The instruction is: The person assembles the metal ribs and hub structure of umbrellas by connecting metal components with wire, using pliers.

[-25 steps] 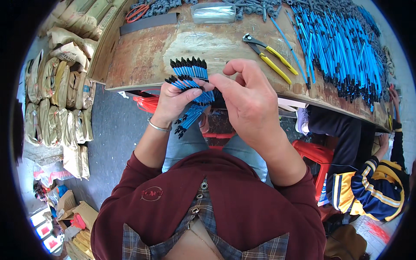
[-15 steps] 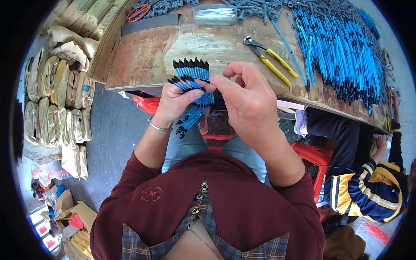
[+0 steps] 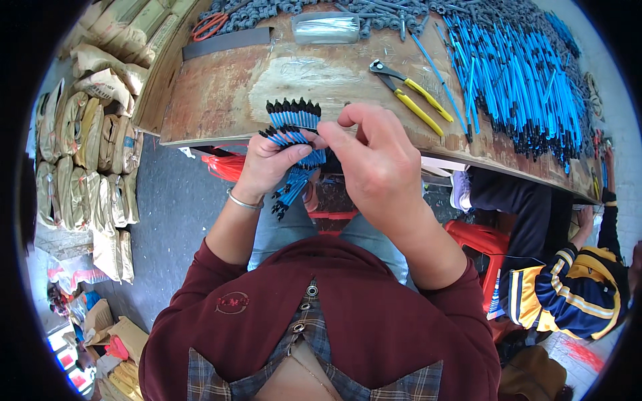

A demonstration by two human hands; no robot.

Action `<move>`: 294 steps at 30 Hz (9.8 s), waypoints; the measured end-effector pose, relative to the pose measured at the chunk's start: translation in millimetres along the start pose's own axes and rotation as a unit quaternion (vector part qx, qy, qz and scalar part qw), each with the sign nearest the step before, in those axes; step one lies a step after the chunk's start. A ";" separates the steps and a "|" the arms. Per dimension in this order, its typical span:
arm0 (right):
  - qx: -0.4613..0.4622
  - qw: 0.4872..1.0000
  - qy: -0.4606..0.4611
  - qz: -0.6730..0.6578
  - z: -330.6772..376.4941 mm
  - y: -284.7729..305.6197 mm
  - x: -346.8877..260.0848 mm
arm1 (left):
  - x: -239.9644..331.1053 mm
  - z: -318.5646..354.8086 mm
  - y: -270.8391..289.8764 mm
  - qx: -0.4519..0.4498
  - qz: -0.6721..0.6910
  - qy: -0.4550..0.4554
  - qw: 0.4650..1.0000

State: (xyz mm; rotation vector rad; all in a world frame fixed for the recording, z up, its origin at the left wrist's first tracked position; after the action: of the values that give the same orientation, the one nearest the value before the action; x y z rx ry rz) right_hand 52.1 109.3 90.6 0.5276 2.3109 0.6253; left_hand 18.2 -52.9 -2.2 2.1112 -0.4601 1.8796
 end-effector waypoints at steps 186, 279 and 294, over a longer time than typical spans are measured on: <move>-0.264 0.914 -0.111 0.286 -163.5 -105.9 189.1 | 10.5 -8.9 10.9 -0.045 0.014 -0.057 0.997; -0.020 0.984 -0.050 -0.172 -21.6 -1.7 35.2 | -1.4 -4.0 -8.5 -0.006 -0.020 0.032 0.999; -0.012 0.971 -0.103 -0.215 -16.5 -6.9 32.9 | -6.6 -4.8 -12.8 0.023 0.034 -0.055 0.998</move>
State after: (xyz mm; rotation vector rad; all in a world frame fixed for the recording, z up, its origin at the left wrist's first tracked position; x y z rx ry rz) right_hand 16.6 116.2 81.0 0.0656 2.1223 0.3664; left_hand 18.4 -38.9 -8.1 2.2641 -0.5232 1.8339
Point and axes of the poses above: each hand's wrist, its own z-axis away from the middle knuckle, its own y-axis out of the back of the hand, x = y × z, the point moved 3 cm from there along -z, towards the middle knuckle, and after that the axes turned 10 degrees about -z, right-handed, at the moved point
